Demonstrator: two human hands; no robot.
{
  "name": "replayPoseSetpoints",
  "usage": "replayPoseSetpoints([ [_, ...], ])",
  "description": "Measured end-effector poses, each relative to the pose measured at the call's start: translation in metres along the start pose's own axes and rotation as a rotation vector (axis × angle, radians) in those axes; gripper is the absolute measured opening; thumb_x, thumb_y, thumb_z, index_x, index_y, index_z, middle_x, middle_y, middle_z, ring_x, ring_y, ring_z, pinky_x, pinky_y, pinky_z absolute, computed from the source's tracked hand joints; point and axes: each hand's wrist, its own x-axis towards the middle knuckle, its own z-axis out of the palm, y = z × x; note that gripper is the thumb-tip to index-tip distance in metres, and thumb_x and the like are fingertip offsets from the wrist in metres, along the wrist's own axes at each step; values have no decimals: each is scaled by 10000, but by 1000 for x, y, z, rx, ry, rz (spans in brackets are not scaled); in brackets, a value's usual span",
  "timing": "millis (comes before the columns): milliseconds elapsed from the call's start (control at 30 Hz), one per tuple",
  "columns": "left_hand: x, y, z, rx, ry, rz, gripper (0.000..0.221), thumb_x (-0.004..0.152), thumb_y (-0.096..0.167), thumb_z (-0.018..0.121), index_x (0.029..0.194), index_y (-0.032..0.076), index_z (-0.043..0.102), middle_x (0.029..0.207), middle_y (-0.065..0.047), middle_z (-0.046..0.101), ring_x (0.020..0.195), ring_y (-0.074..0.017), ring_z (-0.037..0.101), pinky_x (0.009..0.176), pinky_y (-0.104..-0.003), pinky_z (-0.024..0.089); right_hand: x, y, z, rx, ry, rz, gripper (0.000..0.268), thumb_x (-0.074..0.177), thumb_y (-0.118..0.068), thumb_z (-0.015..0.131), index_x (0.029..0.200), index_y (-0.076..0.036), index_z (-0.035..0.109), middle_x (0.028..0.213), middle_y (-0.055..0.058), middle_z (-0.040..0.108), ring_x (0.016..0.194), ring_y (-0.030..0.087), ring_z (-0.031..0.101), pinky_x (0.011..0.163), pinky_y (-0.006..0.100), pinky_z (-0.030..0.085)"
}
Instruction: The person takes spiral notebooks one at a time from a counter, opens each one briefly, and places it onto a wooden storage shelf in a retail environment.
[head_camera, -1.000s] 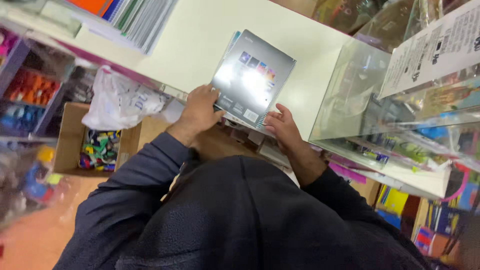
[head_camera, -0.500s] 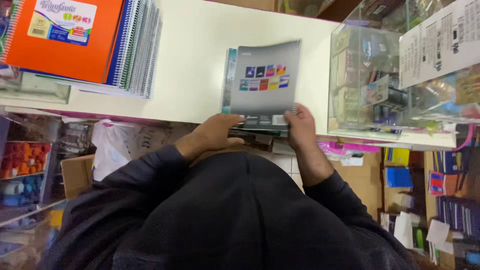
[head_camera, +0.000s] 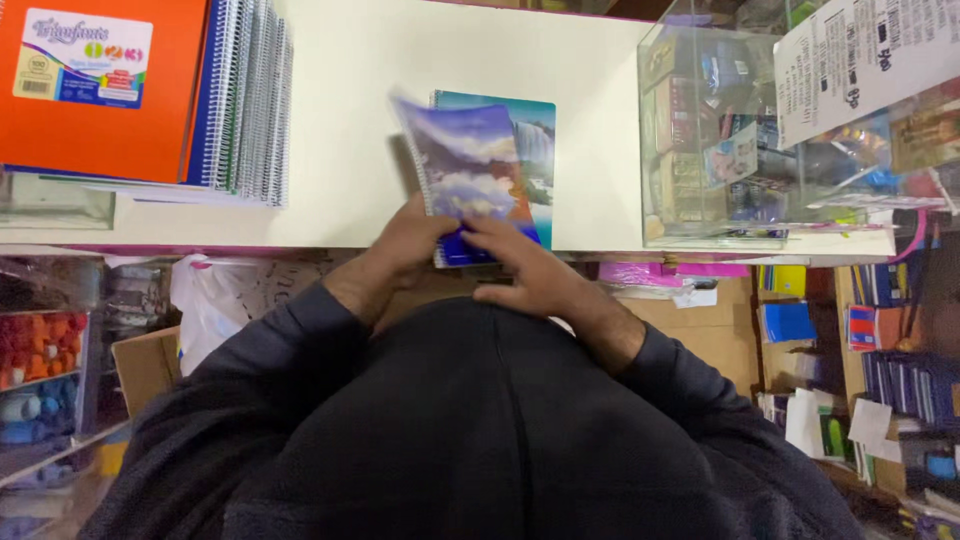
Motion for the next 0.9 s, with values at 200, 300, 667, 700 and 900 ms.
replayPoseSetpoints([
  [200, 103, -117, 0, 253, 243, -78, 722, 821, 344, 715, 1492, 228, 474, 1318, -195, 634, 1247, -393, 610, 969, -532, 544, -53, 62, -26, -171, 122, 659, 725, 850, -493, 814, 1440, -157, 560, 1456, 155, 520, 1421, 384, 433, 1167, 520, 374],
  [300, 43, -57, -6, 615, 282, 5, 786, 912, 278, 657, 1576, 83, 284, 1489, -271, 478, 1291, -471, 557, 1020, -575, 516, -74, 70, -40, 133, 73, 925, 732, 860, -456, 814, 1490, -222, 521, 1482, 111, 510, 1389, 305, 490, 1108, 419, 467],
  [667, 110, -170, 48, 1099, 195, 867, 508, 809, 379, 812, 1252, 156, 702, 1403, -110, 604, 1369, -423, 490, 1161, -635, 325, -94, 105, -43, 822, 152, 745, 651, 938, -107, 684, 1514, -5, 398, 1391, 244, 494, 1210, 295, 598, 999, 412, 543],
  [700, 116, -178, 47, 1076, 195, 895, 474, 829, 390, 797, 1236, 163, 711, 1403, -107, 626, 1357, -419, 519, 1165, -632, 327, -94, 105, -44, 826, 158, 725, 635, 940, -98, 677, 1506, 1, 408, 1372, 242, 503, 1211, 304, 596, 996, 407, 543],
  [900, 103, -168, 41, 1035, 179, 867, 444, 821, 395, 803, 1197, 171, 728, 1350, -45, 685, 1284, -375, 605, 1128, -564, 430, -90, 104, -55, 882, 168, 617, 587, 942, -74, 660, 1478, 16, 436, 1312, 209, 565, 1180, 242, 614, 981, 349, 551],
])
